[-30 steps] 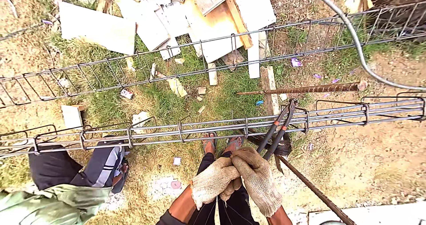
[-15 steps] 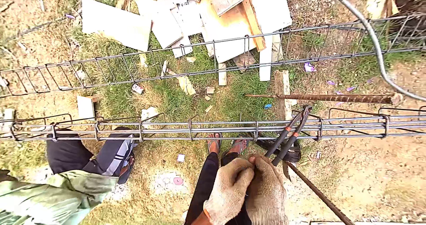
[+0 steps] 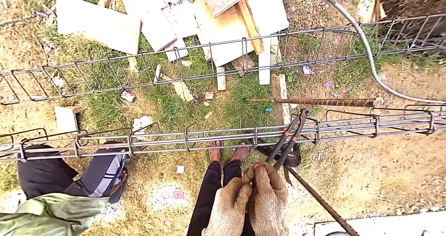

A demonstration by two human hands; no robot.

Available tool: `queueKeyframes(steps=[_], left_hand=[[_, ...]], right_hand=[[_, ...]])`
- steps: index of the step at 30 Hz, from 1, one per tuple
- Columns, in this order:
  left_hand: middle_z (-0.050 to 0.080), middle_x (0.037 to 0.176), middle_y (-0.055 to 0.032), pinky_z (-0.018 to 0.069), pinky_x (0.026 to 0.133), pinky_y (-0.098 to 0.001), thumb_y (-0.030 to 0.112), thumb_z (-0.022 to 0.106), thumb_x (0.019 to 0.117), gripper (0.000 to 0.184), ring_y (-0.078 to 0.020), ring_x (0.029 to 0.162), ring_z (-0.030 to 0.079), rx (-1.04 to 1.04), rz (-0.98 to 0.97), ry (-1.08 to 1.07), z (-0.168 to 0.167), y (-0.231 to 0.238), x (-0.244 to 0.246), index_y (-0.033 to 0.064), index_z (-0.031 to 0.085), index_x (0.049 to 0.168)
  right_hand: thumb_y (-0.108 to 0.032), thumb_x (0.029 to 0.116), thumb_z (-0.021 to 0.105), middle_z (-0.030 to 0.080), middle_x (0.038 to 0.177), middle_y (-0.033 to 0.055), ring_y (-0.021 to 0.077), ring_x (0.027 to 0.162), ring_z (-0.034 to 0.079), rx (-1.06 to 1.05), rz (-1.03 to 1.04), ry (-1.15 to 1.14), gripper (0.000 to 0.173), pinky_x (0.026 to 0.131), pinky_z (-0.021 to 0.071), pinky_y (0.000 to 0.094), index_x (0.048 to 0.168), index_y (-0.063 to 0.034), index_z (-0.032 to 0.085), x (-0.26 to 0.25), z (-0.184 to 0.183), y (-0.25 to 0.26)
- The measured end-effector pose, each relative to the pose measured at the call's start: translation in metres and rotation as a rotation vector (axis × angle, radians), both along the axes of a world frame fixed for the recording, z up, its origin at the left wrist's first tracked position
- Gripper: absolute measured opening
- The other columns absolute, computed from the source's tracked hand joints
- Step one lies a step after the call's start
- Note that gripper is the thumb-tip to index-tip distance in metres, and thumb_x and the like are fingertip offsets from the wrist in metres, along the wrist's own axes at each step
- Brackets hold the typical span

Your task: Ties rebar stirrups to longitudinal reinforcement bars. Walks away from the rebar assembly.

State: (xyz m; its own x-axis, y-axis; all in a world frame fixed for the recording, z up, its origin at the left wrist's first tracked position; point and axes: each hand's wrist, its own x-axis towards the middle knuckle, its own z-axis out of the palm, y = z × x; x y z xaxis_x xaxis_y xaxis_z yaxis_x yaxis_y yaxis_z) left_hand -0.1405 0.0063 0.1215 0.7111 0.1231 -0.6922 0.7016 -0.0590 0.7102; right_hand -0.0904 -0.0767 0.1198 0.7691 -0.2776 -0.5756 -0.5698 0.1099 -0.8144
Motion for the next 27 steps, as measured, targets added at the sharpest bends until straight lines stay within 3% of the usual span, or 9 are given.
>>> queueKeyframes(steps=[7, 10, 13, 15, 17, 20, 23, 25, 27], left_hand=[[0.065, 0.069, -0.0015, 0.0557, 0.059, -0.0305, 0.012, 0.052, 0.1035, 0.021, -0.0092, 0.059, 0.062, -0.069, -0.018, -0.041, 0.02, -0.005, -0.019, 0.0007, 0.069, 0.101], [0.063, 0.067, 0.0005, 0.0541, 0.056, -0.0279, 0.007, 0.05, 0.1023, 0.019, -0.0074, 0.056, 0.059, -0.154, 0.1, -0.035, 0.022, -0.01, -0.018, -0.0003, 0.068, 0.1], [0.063, 0.068, 0.0007, 0.0539, 0.055, -0.0279, 0.006, 0.049, 0.1029, 0.02, -0.0078, 0.056, 0.058, -0.197, 0.155, -0.022, 0.02, -0.016, -0.022, -0.0001, 0.068, 0.1], [0.064, 0.068, 0.0012, 0.0541, 0.056, -0.028, 0.007, 0.05, 0.1026, 0.019, -0.0079, 0.057, 0.059, -0.235, 0.142, -0.016, 0.019, -0.018, -0.025, 0.0018, 0.067, 0.097], [0.068, 0.075, 0.0007, 0.0567, 0.063, -0.0303, 0.009, 0.05, 0.1036, 0.021, -0.0087, 0.066, 0.064, -0.292, 0.09, -0.025, 0.011, -0.016, -0.025, 0.003, 0.069, 0.1], [0.074, 0.106, -0.002, 0.0605, 0.086, -0.0384, 0.019, 0.048, 0.1058, 0.03, -0.0127, 0.093, 0.071, -0.164, -0.043, -0.049, -0.045, -0.005, -0.023, 0.0065, 0.069, 0.123], [0.068, 0.128, -0.007, 0.0563, 0.098, -0.0476, 0.033, 0.049, 0.1039, 0.044, -0.0199, 0.114, 0.067, 0.248, -0.29, -0.024, -0.132, 0.012, 0.003, 0.0133, 0.058, 0.143], [0.062, 0.141, -0.0086, 0.0494, 0.106, -0.0548, 0.04, 0.057, 0.1005, 0.051, -0.0268, 0.128, 0.06, 0.445, -0.456, -0.088, -0.179, 0.017, 0.032, 0.0161, 0.056, 0.145], [0.046, 0.159, -0.0021, 0.0426, 0.114, -0.0534, 0.045, 0.062, 0.0982, 0.061, -0.0255, 0.142, 0.048, 0.535, -0.624, -0.178, -0.212, 0.015, 0.056, 0.0231, 0.048, 0.153]], right_hand=[[-0.006, 0.1057, 0.044, 0.061, 0.066, 0.0076, 0.0154, 0.054, 0.059, 0.081, -0.137, -0.031, 0.026, 0.052, 0.0554, 0.0297, 0.096, 0.004, 0.065, 0.025, 0.002, -0.001], [-0.009, 0.1083, 0.04, 0.063, 0.069, 0.0098, 0.0166, 0.055, 0.061, 0.11, -0.042, -0.012, 0.028, 0.052, 0.0561, 0.0306, 0.106, 0.0058, 0.064, 0.026, 0.009, -0.003], [-0.009, 0.1077, 0.041, 0.071, 0.082, 0.0121, 0.023, 0.068, 0.07, 0.04, 0.198, 0.016, 0.031, 0.064, 0.0632, 0.0386, 0.122, 0.0065, 0.064, 0.017, 0.014, -0.015], [-0.008, 0.1063, 0.044, 0.064, 0.073, 0.0095, 0.0216, 0.06, 0.063, 0.02, 0.222, 0.023, 0.027, 0.057, 0.0589, 0.039, 0.117, 0.0047, 0.066, 0.011, 0.015, -0.02], [-0.007, 0.106, 0.045, 0.059, 0.067, 0.006, 0.0162, 0.051, 0.055, -0.03, 0.218, -0.006, 0.025, 0.046, 0.0513, 0.0327, 0.115, 0.005, 0.066, 0.011, 0.01, -0.026], [-0.01, 0.1049, 0.05, 0.067, 0.074, 0.0032, 0.0123, 0.054, 0.059, -0.216, 0.297, -0.03, 0.026, 0.048, 0.0529, 0.0286, 0.118, 0.0039, 0.068, 0.014, -0.008, -0.042], [-0.016, 0.1048, 0.053, 0.073, 0.084, 0.0013, 0.0101, 0.06, 0.064, -0.372, 0.344, 0.002, 0.028, 0.053, 0.0561, 0.0284, 0.119, 0.0, 0.071, 0.015, -0.037, -0.051], [-0.018, 0.1044, 0.054, 0.075, 0.09, 0.0007, 0.0084, 0.065, 0.067, -0.469, 0.383, 0.001, 0.027, 0.058, 0.0587, 0.0286, 0.117, -0.0035, 0.073, 0.014, -0.054, -0.053], [-0.018, 0.1033, 0.056, 0.076, 0.095, 0.0026, 0.0081, 0.068, 0.069, -0.537, 0.414, -0.043, 0.027, 0.063, 0.0612, 0.0292, 0.117, -0.0036, 0.074, 0.011, -0.068, -0.053]])
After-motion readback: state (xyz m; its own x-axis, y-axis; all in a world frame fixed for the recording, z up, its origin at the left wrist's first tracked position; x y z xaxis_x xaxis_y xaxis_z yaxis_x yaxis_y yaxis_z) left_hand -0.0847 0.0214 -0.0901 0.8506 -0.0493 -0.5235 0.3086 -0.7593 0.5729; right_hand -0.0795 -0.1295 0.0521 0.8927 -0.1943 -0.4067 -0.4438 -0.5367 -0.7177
